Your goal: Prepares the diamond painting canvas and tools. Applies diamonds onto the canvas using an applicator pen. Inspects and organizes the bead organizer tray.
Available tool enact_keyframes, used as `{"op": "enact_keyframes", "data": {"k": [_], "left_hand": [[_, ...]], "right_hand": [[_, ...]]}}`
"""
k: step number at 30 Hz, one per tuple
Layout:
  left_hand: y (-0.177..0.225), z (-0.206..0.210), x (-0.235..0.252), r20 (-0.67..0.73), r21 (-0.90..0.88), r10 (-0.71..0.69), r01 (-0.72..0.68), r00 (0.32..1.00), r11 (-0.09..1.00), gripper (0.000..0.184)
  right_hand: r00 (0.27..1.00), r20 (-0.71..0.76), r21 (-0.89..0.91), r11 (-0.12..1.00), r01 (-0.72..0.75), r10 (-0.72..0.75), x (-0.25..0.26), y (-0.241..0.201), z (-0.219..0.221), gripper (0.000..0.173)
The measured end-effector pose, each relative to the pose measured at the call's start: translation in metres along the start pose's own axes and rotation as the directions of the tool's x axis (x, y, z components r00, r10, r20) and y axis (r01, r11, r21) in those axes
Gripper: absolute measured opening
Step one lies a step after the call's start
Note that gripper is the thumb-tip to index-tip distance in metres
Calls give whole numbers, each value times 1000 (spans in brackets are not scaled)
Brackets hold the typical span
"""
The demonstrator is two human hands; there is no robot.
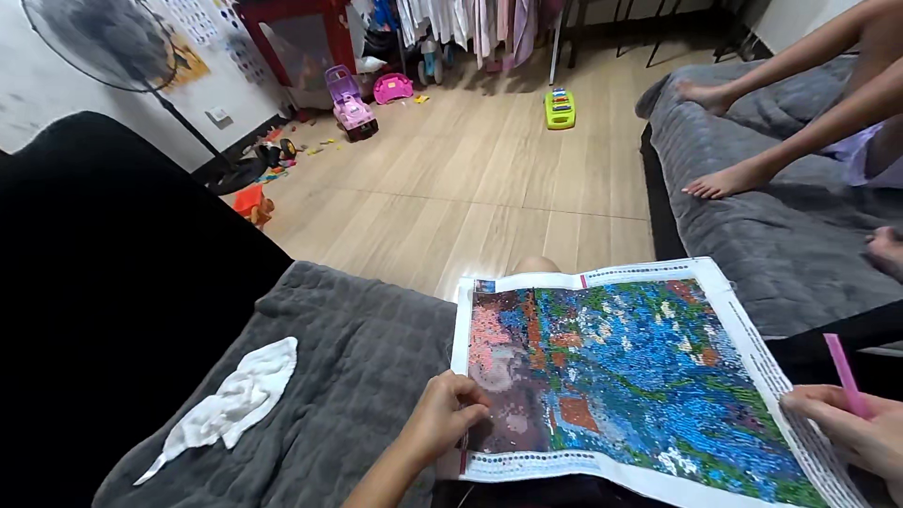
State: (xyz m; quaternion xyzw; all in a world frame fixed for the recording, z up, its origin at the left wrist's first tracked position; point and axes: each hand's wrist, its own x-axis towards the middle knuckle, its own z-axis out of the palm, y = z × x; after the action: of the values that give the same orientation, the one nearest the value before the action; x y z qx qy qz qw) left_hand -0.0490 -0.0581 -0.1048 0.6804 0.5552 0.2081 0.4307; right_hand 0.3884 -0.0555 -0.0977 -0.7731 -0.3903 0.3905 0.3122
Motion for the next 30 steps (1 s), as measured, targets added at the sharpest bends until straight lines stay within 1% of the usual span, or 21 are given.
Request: {"op": "enact_keyframes", "data": {"k": [2, 5, 7, 8, 10, 12, 17, 21, 22, 24, 25, 27, 28, 30], "left_hand": [[-4, 0, -1, -43, -17, 10, -11, 999, 1000, 17], [-11, 0, 1, -174, -73, 22, -35, 984, 997, 21], [-14, -1, 1, -242, -176, -21, -23, 970, 984, 19], [-14, -2, 0, -245, -251, -52, -11, 968, 968, 16], [-12, -4, -2, -205, -387, -96, 9, 974, 922, 11], [-8, -5, -5, -161, -458, -110, 25, 981, 889, 12], [1, -6, -9, -124, -509, -107, 29, 986, 860, 18], [4, -7, -13, -109, -569, -97, 18, 989, 822, 21], [5, -7, -13, -109, -590, -96, 13, 989, 807, 21], [5, -6, -14, -110, -616, -111, 20, 988, 787, 15], [5, -4, -14, -106, -612, -119, 29, 987, 790, 12], [2, -1, -16, -100, -526, -82, 17, 992, 850, 9], [0, 0, -17, -89, -440, -46, 2, 995, 898, 6], [-1, 2, -20, -61, -246, 36, -50, 997, 968, 15]], "right_hand": [[997, -62, -36, 998, 50, -52, -4, -3, 0, 5], [961, -169, -88, 974, 208, -220, -23, -21, 1, 16], [927, -203, -100, 949, 300, -314, -34, -33, 4, 14], [916, -196, -98, 936, 337, -350, -36, -36, 4, 13], [901, -153, -82, 914, 397, -405, -34, -32, 7, 13], [895, -96, -62, 900, 431, -435, -33, -32, 14, 13], [898, 19, -38, 897, 440, -440, -47, -45, 33, 12], [869, 148, -14, 878, 479, -472, -57, -48, 45, 14], [859, 169, -12, 870, 493, -484, -59, -49, 48, 14], [843, 198, -8, 859, 512, -500, -62, -50, 53, 15], [841, 212, -8, 859, 511, -498, -65, -52, 55, 15], [839, 223, -4, 861, 509, -496, -68, -52, 60, 13], [833, 227, -4, 855, 518, -504, -68, -51, 62, 13], [817, 235, -9, 839, 544, -527, -68, -48, 66, 14]]}}
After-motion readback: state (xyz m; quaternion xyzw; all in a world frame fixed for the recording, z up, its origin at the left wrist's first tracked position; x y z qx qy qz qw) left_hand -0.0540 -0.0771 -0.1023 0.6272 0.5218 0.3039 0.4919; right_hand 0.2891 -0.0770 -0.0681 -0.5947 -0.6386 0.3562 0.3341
